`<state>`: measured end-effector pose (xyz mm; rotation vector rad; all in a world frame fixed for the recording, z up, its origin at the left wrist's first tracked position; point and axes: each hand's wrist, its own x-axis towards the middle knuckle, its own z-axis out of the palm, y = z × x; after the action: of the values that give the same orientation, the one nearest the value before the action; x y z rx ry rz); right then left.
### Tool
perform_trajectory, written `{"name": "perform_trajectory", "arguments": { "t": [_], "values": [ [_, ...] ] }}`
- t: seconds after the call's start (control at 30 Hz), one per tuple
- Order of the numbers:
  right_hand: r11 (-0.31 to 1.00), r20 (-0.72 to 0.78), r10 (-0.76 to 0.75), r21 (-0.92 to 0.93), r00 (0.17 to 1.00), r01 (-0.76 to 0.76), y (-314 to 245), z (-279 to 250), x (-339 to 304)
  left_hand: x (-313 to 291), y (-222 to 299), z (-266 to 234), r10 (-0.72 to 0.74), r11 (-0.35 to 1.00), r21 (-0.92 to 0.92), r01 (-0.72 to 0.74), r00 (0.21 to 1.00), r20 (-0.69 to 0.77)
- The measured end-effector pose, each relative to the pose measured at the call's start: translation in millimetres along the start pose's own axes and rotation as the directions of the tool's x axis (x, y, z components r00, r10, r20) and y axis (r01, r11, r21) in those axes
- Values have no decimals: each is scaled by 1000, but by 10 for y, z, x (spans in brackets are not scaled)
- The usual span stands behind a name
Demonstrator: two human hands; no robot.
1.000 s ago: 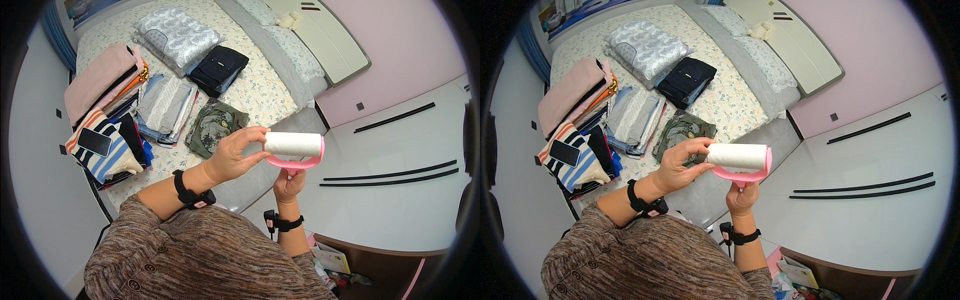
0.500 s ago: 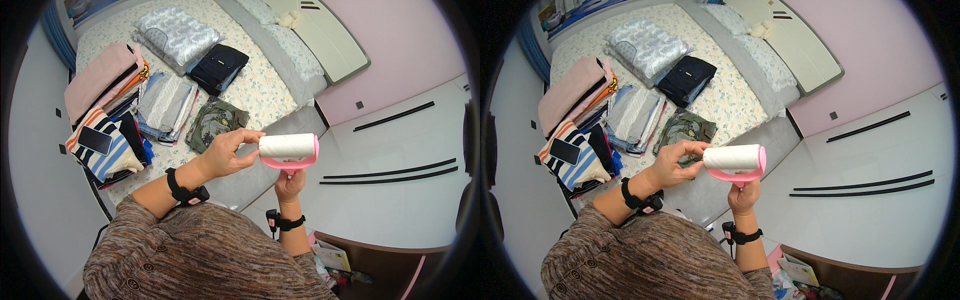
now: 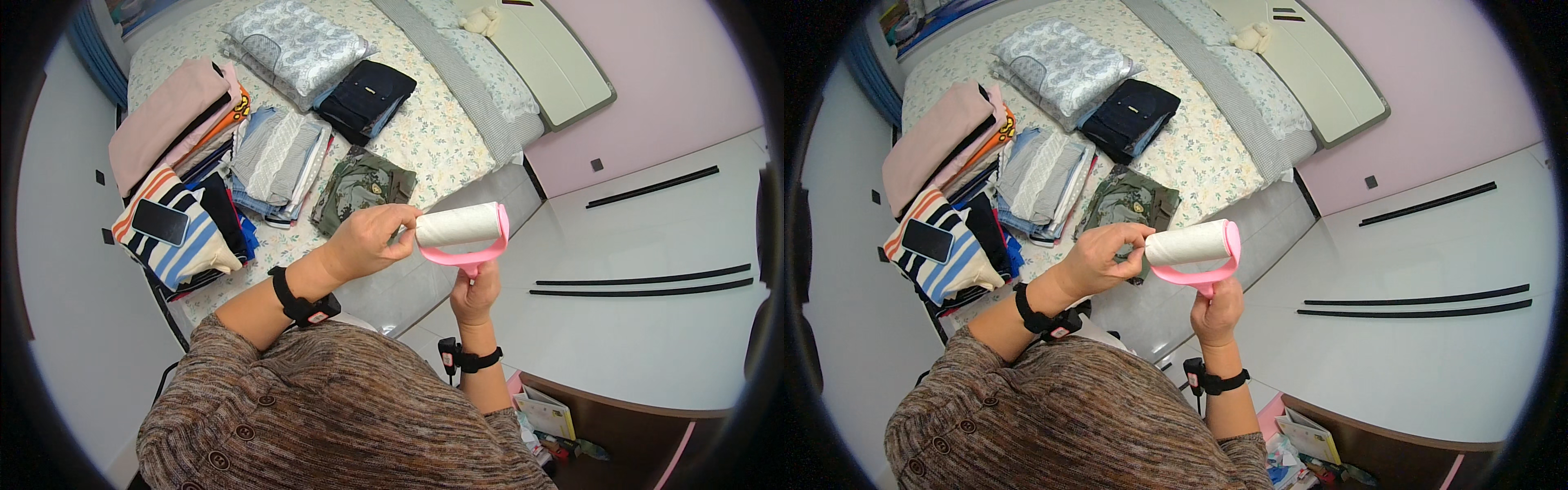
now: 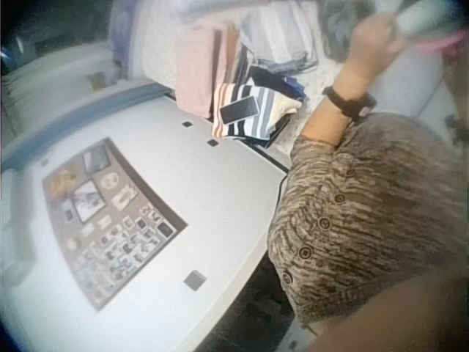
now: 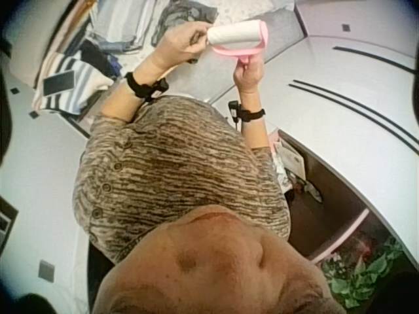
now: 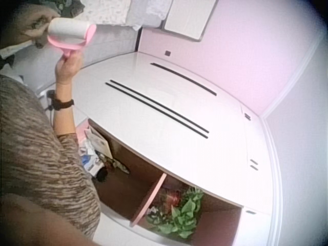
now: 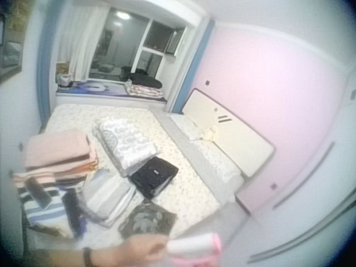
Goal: The person folds several pieces of clothing on a bed, including dark pants, a patterned shirt, and a pink top, then uses a lint roller on the bedspread. The person also moves a pillow and blanket between beds and places a phone on the folded clothes.
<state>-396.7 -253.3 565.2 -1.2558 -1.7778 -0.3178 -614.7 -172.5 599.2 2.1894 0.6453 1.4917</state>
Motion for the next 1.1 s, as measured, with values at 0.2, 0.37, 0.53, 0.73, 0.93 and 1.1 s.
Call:
{"name": "perform_trajectory", "arguments": {
  "t": [0.2,0.37,0.53,0.73,0.93,1.1],
  "values": [
    [999,53,-4,-42,999,6,38,39,36,21,-86,-69,-53,992,115,51,998,20],
    [991,69,61,-119,996,-53,127,81,28,29,-166,-162,-215,970,-116,213,977,-7],
    [992,93,73,-105,993,-63,123,158,16,-25,-243,-113,-346,785,-478,394,919,189],
    [993,109,41,-114,993,-29,96,210,53,-67,-402,-104,-581,437,-709,553,775,247],
    [995,143,41,-98,989,-27,82,228,81,-61,-530,-144,-689,273,-745,609,664,291],
    [996,151,25,-92,988,-11,61,253,99,-92,-620,-132,-673,170,-755,634,634,381]
  ]
}}
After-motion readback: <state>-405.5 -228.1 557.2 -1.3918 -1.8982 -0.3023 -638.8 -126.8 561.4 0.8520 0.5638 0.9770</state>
